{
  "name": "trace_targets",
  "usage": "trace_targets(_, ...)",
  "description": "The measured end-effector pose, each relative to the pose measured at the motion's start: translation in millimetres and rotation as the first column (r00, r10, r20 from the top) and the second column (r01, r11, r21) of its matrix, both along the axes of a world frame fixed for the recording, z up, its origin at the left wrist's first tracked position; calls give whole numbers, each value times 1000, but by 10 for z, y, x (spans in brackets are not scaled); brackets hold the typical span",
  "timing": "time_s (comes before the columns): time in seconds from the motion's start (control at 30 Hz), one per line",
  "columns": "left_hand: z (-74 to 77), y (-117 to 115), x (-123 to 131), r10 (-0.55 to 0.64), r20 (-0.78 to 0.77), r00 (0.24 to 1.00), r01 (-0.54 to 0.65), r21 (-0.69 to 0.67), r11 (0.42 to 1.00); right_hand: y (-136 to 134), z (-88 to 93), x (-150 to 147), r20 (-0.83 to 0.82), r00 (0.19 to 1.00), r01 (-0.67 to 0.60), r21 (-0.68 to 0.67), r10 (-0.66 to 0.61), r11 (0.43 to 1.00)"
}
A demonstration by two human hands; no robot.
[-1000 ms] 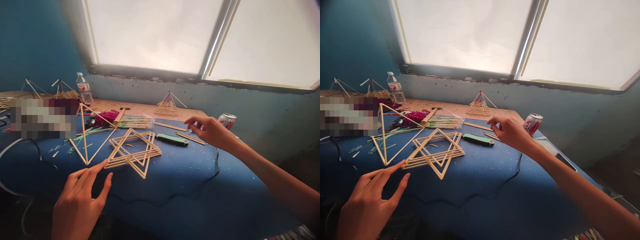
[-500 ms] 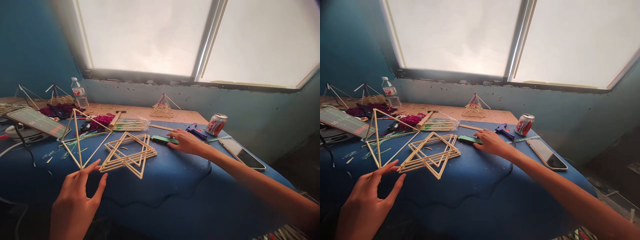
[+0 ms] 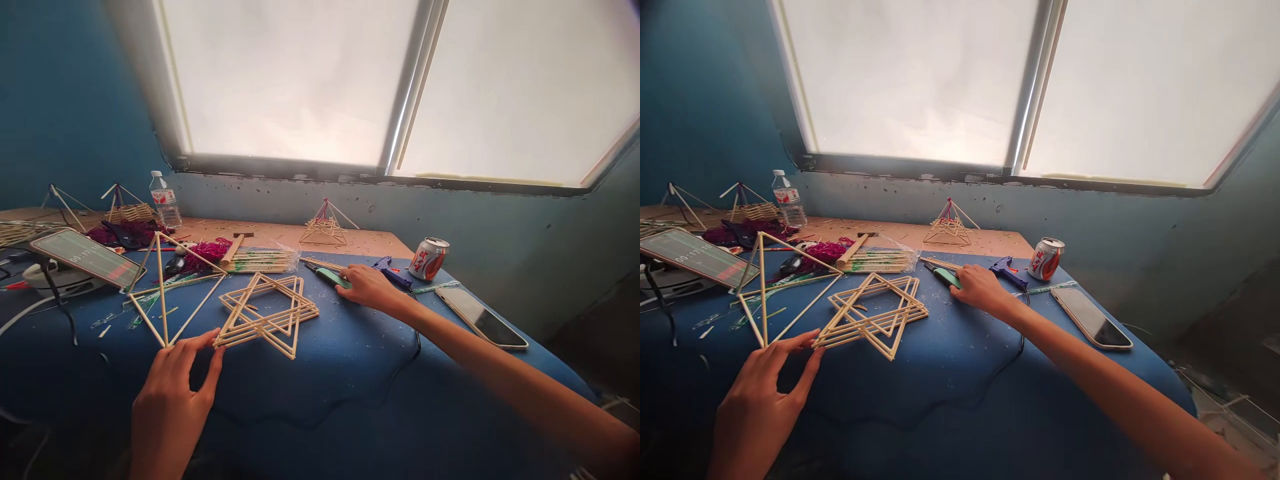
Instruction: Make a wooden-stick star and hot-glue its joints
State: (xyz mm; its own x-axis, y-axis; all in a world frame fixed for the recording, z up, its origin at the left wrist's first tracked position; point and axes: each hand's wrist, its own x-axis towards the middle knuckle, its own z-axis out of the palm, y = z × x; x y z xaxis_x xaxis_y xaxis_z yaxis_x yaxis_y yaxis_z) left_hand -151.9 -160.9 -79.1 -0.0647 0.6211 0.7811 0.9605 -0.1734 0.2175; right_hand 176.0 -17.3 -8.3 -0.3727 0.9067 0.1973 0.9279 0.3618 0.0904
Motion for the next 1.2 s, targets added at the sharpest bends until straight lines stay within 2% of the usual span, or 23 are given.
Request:
trace_targets(0.1, -9, 84, 14, -15, -29, 999, 16, 15, 1000, 70, -35, -15, -37, 998, -41, 13, 41, 999)
trace_targets(0.2, -4, 159, 1, -39, -67, 997, 41, 34, 999, 129, 49, 100, -134, 991, -15, 58, 23, 998)
trace_targets(0.3, 17, 198, -17, -50, -96, 994, 54, 41, 998, 182, 226, 401, -220, 968, 152, 111, -125, 982)
trace_targets(0.4, 39, 229, -23, -29, -112, 993, 33, 32, 999, 220, 305, 736, -72, 936, 346, 10, -344, 938)
trace_targets(0.5, 49, 259, -10, -9, -106, 994, 11, 21, 1000, 250, 195, 915, 23, 916, 402, -74, -402, 913)
trace_targets(0.63, 50, 250, -13, -22, -82, 996, 23, 11, 1000, 342, 18, 942, 78, 896, 444, -149, -437, 884)
trace_targets(0.8, 106, 114, -109, -31, -25, 999, 31, 7, 999, 462, 23, 1005, 92, 907, 421, -218, -411, 880)
trace_targets(0.9, 199, 30, -125, -115, -24, 993, 116, 42, 992, 422, 38, 1049, 50, 919, 393, -187, -391, 900)
trace_targets(1.03, 351, 21, -31, -227, -85, 970, 234, 87, 968, 308, 37, 1071, -190, 952, 224, -107, -241, 969)
trace_targets(1.1, 405, 52, 28, -247, -109, 963, 257, 95, 962, 267, 61, 1080, -327, 931, 137, -96, -161, 986)
trace_targets(1.2, 444, 111, 88, -266, -137, 954, 277, 71, 958, 188, 148, 1103, -466, 871, 113, -125, -159, 986)
